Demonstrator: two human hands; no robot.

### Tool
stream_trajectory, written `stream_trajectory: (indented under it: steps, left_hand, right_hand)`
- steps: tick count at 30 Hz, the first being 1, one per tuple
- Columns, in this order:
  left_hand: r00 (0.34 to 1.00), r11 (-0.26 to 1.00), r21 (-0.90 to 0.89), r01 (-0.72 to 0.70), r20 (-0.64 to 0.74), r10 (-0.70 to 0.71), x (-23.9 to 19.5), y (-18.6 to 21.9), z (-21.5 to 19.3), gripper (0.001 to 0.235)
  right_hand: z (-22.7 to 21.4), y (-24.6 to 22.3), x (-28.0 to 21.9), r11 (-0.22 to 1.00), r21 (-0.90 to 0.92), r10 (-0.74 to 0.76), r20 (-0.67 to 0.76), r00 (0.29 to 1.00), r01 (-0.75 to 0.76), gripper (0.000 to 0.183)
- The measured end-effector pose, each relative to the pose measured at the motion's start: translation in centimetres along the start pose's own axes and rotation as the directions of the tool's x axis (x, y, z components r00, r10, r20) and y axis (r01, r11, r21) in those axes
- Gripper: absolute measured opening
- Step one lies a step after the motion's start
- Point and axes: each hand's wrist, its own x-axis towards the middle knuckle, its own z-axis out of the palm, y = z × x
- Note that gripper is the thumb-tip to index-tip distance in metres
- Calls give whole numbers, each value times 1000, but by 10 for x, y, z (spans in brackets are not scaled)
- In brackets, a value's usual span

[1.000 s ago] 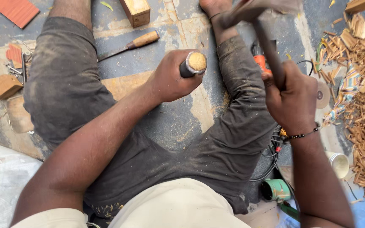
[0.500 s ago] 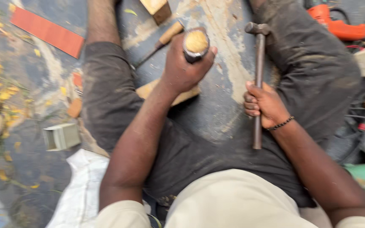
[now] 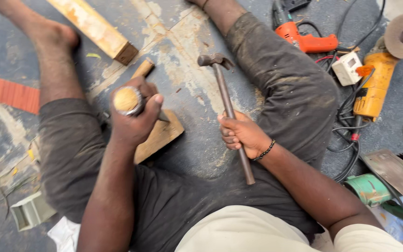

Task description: The person sits on the floor and uses a chisel and hammer to carve a small wooden block. They repeatedly strike the chisel to remove wood shavings and shape the block, occasionally inspecting the progress.

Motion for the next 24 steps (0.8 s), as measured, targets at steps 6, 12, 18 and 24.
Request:
stream_trajectory:
  steps: [6, 12, 18, 24]
  left_hand:
    - [1000, 995, 101, 24, 13, -25, 7, 0, -1, 33]
    - [1000, 999, 37, 9, 14, -10, 5, -2, -4, 34]
    - [1000, 999, -31, -12, 23, 13, 0, -1, 1, 32]
    - [999, 998, -43, 45, 22, -44, -7, 11, 16, 30]
  right_hand:
    - [-4, -6, -3, 999, 45, 27, 28, 999, -28, 18]
    - [-7, -7, -2, 997, 73, 37, 33, 999, -39, 17]
    - [-6, -4, 0, 999, 21, 34, 12, 999, -34, 17]
    - [-4, 1, 5, 998, -47, 44, -30, 999, -46, 20]
